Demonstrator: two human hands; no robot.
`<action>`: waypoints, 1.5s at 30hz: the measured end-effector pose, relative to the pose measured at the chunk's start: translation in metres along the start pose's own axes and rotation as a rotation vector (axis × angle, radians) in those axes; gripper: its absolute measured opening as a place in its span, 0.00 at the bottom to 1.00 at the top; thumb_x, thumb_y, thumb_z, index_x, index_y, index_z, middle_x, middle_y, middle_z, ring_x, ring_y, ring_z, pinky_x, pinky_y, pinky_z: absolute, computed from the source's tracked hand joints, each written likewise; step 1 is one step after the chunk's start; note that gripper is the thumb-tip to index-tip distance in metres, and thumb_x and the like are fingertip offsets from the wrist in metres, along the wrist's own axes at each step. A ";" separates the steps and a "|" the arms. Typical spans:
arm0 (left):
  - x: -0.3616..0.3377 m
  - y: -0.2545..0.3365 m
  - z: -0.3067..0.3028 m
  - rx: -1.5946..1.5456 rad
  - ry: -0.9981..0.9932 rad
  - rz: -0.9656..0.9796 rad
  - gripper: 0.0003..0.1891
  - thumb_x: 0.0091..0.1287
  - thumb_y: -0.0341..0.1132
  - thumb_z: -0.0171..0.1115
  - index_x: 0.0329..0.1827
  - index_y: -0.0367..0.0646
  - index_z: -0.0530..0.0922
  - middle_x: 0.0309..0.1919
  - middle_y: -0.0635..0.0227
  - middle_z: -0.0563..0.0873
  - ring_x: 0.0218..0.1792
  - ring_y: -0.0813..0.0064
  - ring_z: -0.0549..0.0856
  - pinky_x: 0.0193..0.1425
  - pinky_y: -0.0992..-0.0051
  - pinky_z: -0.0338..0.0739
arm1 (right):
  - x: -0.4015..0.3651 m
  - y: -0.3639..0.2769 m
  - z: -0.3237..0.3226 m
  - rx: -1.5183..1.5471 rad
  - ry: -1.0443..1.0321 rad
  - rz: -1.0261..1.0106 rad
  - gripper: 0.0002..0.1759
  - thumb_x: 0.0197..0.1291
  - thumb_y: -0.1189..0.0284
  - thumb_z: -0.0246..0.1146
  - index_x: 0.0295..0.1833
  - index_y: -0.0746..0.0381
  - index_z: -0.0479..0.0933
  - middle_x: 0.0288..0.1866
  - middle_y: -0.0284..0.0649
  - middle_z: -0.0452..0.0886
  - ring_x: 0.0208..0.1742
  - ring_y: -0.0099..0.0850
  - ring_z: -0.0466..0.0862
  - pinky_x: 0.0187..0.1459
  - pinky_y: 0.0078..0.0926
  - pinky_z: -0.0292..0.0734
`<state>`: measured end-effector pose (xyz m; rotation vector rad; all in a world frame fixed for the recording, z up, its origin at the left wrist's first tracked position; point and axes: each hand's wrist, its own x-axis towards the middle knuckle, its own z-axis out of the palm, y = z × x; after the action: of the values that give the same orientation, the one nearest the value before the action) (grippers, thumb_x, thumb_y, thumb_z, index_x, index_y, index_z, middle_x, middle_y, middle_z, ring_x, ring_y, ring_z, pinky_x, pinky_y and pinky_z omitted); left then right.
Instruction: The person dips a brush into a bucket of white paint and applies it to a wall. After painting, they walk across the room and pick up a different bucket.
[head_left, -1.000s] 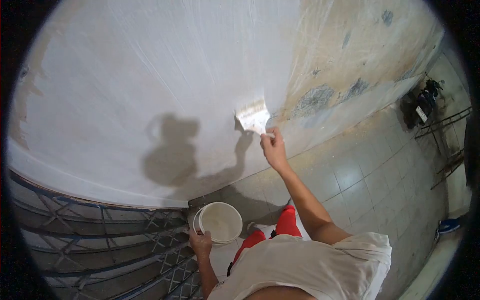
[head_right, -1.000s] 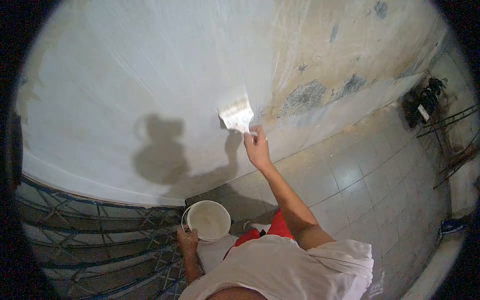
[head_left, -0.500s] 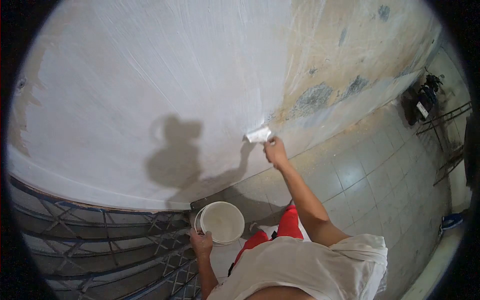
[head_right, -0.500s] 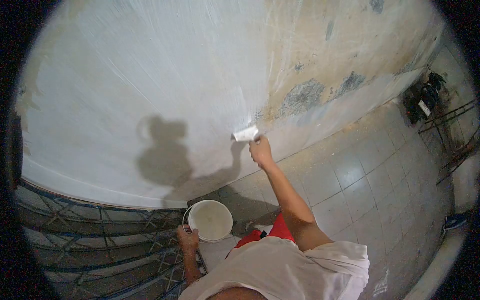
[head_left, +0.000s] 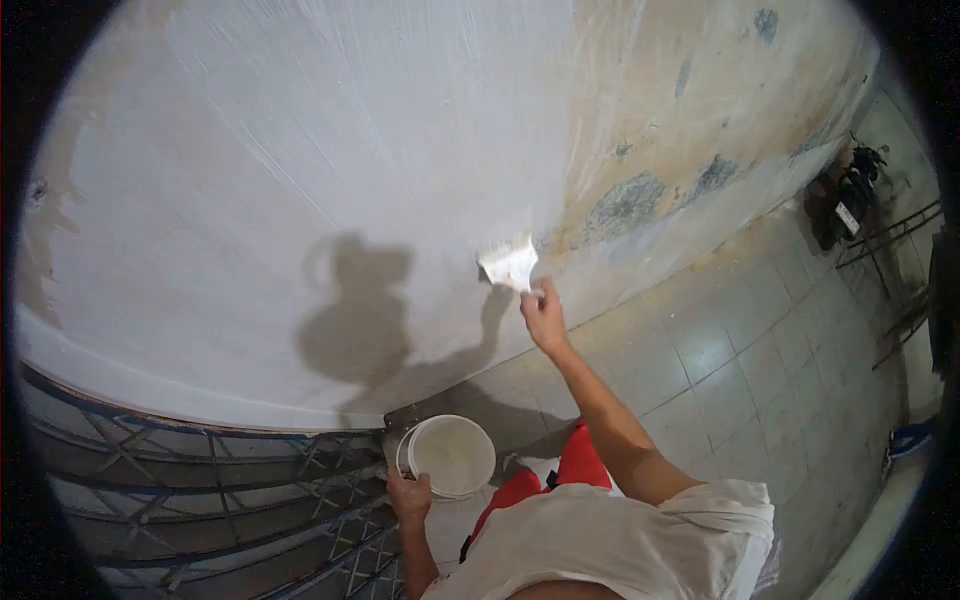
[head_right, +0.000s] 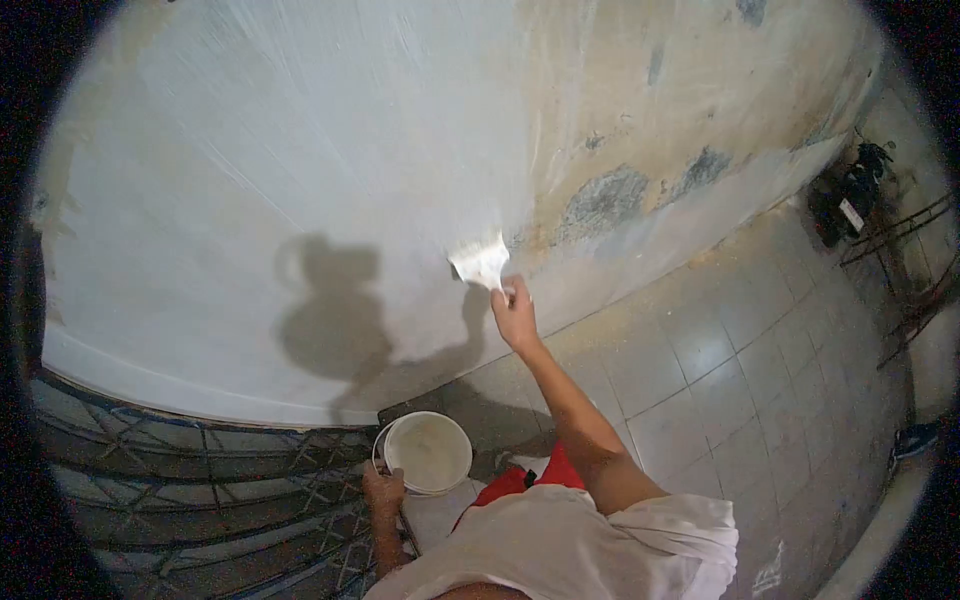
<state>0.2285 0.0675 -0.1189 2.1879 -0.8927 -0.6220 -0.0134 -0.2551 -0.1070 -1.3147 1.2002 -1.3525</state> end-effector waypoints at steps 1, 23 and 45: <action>0.000 0.004 0.000 0.002 0.002 0.017 0.15 0.50 0.30 0.66 0.37 0.32 0.72 0.28 0.55 0.80 0.29 0.60 0.82 0.36 0.64 0.76 | -0.003 0.036 0.003 -0.057 0.007 0.021 0.11 0.64 0.70 0.59 0.47 0.64 0.69 0.23 0.40 0.78 0.25 0.24 0.75 0.28 0.28 0.70; -0.009 0.024 0.005 0.093 -0.115 -0.049 0.17 0.50 0.29 0.68 0.41 0.35 0.74 0.32 0.58 0.81 0.34 0.59 0.83 0.43 0.62 0.77 | 0.000 -0.108 -0.035 0.026 -0.031 0.239 0.10 0.66 0.70 0.58 0.43 0.63 0.66 0.21 0.35 0.74 0.18 0.20 0.68 0.18 0.23 0.60; -0.001 0.040 0.006 0.138 -0.072 0.004 0.17 0.49 0.30 0.68 0.40 0.33 0.74 0.31 0.53 0.83 0.33 0.56 0.85 0.41 0.61 0.78 | 0.036 0.014 -0.050 -0.177 -0.046 0.407 0.12 0.62 0.70 0.57 0.39 0.71 0.73 0.21 0.43 0.77 0.13 0.26 0.71 0.12 0.28 0.63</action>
<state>0.2079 0.0446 -0.0928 2.2984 -1.0039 -0.6578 -0.0660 -0.2899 -0.1142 -1.1339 1.4874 -0.9377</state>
